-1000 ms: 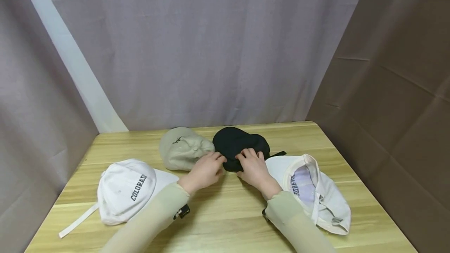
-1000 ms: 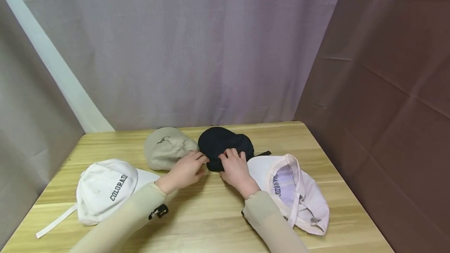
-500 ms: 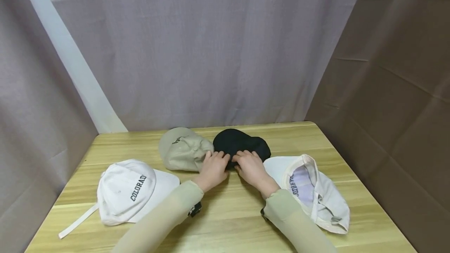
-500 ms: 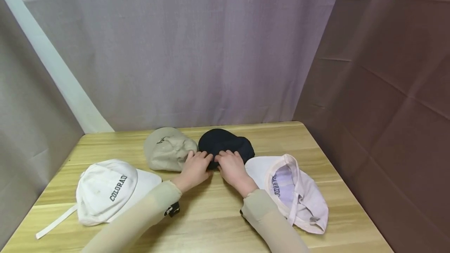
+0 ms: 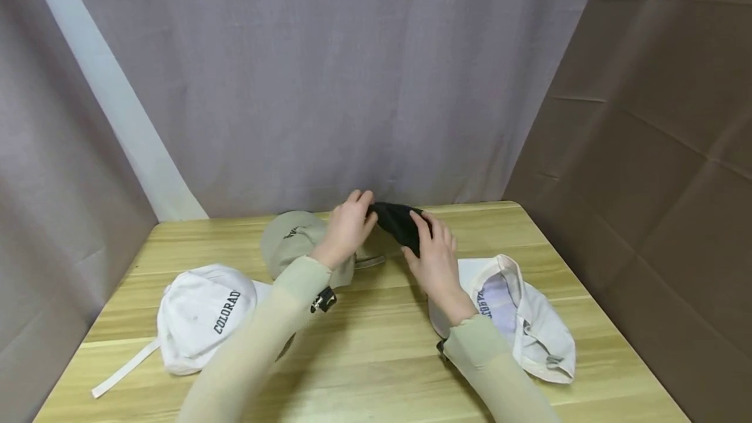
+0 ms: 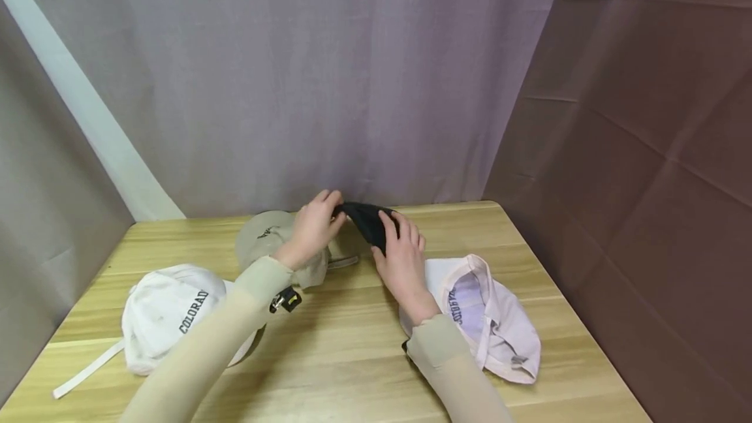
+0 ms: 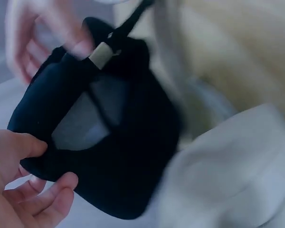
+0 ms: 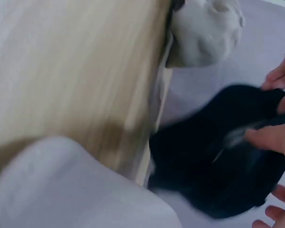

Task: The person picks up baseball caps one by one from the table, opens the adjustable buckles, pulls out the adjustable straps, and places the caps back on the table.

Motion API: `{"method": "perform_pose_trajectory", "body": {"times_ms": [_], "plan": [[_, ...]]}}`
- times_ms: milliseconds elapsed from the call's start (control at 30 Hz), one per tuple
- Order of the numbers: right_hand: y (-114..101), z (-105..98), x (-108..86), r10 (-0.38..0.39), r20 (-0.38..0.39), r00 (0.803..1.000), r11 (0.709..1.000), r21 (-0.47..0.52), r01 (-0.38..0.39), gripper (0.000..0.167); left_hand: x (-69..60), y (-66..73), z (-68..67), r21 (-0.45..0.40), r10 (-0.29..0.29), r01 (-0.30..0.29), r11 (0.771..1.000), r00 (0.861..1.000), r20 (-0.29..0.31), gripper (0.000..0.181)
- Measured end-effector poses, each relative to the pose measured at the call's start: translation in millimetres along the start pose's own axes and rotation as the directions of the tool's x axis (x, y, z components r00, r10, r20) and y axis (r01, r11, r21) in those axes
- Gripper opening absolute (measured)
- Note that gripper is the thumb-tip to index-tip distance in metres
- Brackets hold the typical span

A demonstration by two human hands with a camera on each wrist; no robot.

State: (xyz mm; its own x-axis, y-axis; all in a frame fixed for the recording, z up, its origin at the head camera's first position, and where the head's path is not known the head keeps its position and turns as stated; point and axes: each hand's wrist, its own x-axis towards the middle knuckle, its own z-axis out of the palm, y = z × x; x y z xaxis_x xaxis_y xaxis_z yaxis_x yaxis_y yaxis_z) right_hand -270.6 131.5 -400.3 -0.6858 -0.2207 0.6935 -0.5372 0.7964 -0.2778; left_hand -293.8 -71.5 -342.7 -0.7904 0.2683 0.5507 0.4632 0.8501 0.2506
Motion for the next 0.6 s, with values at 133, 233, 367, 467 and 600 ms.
{"method": "perform_pose_trajectory", "body": {"times_ms": [133, 233, 367, 467, 600], "plan": [[0, -12, 3.4, 0.033, -0.09, 0.995, 0.999, 0.021, -0.031, 0.085, 11.9, -0.7, -26.8, -0.09, -0.057, 0.05, 0.995, 0.995, -0.081, 0.014], [-2, -22, 4.4, 0.061, -0.102, 0.993, 0.996, 0.069, -0.054, 0.087, 14.5, -2.7, -43.3, -0.173, -0.091, 0.067, 0.983, 0.987, -0.134, 0.01], [-3, -32, 3.2, 0.092, -0.095, 0.991, 0.981, 0.177, -0.075, 0.085, 10.0, -2.3, -64.1, -0.282, -0.131, 0.079, 0.956, 0.977, -0.169, 0.008], [-6, -40, 1.0, 0.069, -0.101, 0.992, 0.957, 0.287, -0.038, 0.077, -0.5, 1.7, -81.1, -0.354, -0.163, 0.1, 0.93, 0.975, -0.154, 0.008], [-16, -53, -2.4, -0.004, -0.13, 0.991, 0.916, 0.396, 0.055, 0.067, -22.2, 6.4, -101.7, -0.452, -0.183, 0.114, 0.885, 0.977, -0.112, 0.01]]}}
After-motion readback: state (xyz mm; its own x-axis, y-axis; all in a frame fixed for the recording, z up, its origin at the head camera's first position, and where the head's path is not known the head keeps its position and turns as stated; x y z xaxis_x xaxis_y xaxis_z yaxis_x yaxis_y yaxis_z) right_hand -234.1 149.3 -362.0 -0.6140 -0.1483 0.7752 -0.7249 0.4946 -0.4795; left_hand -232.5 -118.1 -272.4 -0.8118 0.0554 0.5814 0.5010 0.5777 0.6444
